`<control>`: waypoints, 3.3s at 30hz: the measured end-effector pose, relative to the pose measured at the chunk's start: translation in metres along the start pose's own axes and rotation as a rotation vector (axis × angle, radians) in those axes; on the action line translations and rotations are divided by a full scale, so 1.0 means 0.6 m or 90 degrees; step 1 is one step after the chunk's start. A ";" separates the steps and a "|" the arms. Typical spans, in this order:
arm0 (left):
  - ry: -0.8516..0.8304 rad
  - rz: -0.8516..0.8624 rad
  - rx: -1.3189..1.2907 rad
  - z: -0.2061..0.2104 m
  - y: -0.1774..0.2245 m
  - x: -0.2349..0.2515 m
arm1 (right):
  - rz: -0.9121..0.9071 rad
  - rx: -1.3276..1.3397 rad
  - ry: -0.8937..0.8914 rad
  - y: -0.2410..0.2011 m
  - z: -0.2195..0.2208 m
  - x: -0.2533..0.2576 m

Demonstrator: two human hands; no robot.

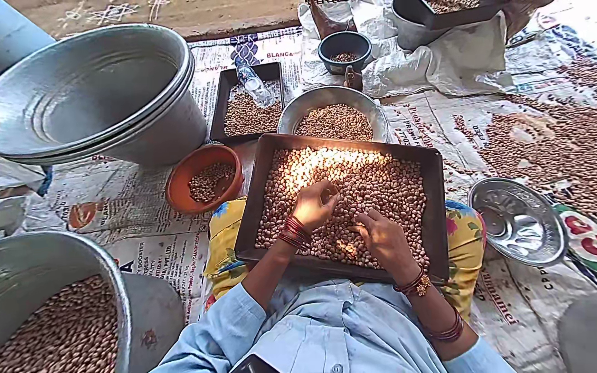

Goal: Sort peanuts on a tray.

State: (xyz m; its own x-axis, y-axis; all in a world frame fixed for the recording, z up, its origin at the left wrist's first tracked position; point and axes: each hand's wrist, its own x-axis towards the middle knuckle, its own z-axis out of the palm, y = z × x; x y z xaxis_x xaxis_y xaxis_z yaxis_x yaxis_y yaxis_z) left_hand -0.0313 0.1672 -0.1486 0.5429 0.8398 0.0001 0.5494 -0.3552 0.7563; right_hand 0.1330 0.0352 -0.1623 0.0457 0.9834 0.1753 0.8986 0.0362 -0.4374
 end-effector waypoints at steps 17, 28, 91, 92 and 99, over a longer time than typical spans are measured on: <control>-0.074 0.006 -0.134 0.015 0.008 0.006 | 0.059 0.191 -0.008 0.050 -0.050 -0.067; -0.201 0.132 0.071 0.030 0.008 -0.107 | 0.087 0.302 0.017 0.066 -0.042 -0.075; -0.445 -0.070 -0.431 0.062 0.033 -0.078 | -0.072 0.072 -0.020 -0.052 -0.060 -0.028; -0.456 -0.092 -0.442 0.056 0.028 -0.077 | -0.078 0.062 -0.010 -0.057 -0.058 -0.028; -0.072 -0.131 0.015 -0.143 -0.034 -0.070 | 0.051 0.025 -0.075 -0.001 -0.085 -0.032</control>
State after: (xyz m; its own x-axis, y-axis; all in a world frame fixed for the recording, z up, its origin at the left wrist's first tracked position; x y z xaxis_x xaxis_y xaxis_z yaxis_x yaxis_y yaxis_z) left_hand -0.1200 0.1742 -0.1078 0.4850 0.8444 -0.2275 0.6696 -0.1912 0.7177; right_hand 0.1535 0.0074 -0.1204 0.0625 0.9974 0.0349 0.8765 -0.0381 -0.4799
